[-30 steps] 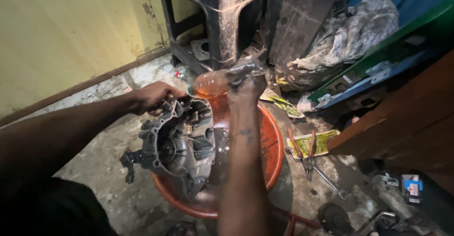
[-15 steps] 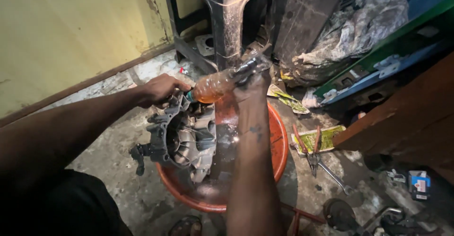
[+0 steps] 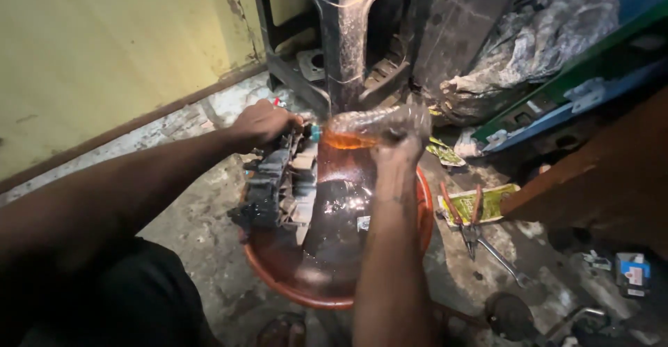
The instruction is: The person pours liquid from a plastic bottle onto a metal engine component inside a red basin and washes the part by hand.
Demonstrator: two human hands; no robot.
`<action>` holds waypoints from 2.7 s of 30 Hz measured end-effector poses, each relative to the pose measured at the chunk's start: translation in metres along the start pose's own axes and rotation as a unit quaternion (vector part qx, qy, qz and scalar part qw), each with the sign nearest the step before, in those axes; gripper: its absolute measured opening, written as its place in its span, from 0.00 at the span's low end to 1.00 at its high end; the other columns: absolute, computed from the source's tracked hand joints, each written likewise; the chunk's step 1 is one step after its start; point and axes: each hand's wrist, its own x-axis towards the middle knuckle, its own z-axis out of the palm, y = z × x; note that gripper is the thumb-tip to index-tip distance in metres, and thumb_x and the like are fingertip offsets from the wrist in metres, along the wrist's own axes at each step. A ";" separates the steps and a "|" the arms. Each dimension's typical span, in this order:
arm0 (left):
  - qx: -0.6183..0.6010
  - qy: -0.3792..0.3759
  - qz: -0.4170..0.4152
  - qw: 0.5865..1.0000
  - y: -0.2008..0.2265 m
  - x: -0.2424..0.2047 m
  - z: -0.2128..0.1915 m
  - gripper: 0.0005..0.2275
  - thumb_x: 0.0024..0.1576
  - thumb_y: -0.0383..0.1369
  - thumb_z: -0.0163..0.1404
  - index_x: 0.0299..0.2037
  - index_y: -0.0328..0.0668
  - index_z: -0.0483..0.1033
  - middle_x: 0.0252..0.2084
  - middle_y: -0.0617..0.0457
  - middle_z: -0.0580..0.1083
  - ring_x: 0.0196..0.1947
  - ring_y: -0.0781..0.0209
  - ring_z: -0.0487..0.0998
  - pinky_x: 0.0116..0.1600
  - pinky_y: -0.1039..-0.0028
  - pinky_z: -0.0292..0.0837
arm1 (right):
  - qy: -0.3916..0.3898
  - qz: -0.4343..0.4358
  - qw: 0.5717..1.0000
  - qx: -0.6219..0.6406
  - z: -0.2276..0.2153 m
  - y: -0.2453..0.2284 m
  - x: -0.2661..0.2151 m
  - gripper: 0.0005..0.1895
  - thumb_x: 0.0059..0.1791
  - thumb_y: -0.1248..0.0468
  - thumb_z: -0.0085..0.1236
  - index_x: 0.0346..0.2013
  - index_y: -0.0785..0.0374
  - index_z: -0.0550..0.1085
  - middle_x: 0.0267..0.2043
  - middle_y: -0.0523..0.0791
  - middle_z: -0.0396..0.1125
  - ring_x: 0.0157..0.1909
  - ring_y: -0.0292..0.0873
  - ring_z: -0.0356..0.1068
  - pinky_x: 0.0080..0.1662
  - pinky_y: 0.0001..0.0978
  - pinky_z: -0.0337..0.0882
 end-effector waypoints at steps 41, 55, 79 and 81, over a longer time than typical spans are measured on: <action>-0.491 0.065 -0.237 0.836 0.000 0.019 0.007 0.14 0.57 0.40 0.53 0.47 0.44 0.84 0.29 0.53 0.74 0.19 0.64 0.69 0.24 0.73 0.64 | -0.065 -0.037 0.995 -0.064 0.043 -0.022 0.003 0.30 0.41 0.54 0.57 0.55 0.66 0.71 0.51 0.53 0.69 0.54 0.55 0.72 0.57 0.54 0.74; -0.503 0.083 -0.198 0.837 0.006 0.015 0.003 0.12 0.59 0.36 0.52 0.43 0.35 0.83 0.29 0.50 0.75 0.22 0.63 0.71 0.28 0.71 0.67 | 0.025 -0.037 0.995 -0.088 0.056 -0.009 -0.011 0.26 0.44 0.54 0.52 0.53 0.65 0.70 0.48 0.52 0.69 0.49 0.52 0.72 0.53 0.50 0.76; -0.339 0.150 -0.171 0.913 0.020 0.019 0.002 0.20 0.53 0.44 0.62 0.20 0.36 0.74 0.18 0.54 0.70 0.17 0.67 0.62 0.24 0.68 0.57 | 0.109 -0.090 0.983 -0.118 0.097 -0.021 -0.038 0.21 0.50 0.54 0.43 0.49 0.65 0.69 0.41 0.51 0.68 0.41 0.47 0.74 0.46 0.44 0.79; -0.327 0.137 -0.170 0.919 0.023 0.019 0.002 0.19 0.54 0.44 0.61 0.19 0.36 0.76 0.18 0.52 0.71 0.16 0.66 0.61 0.24 0.67 0.56 | 0.113 -0.084 0.982 -0.129 0.100 -0.014 -0.043 0.20 0.50 0.54 0.43 0.49 0.65 0.69 0.41 0.51 0.68 0.41 0.47 0.74 0.45 0.44 0.79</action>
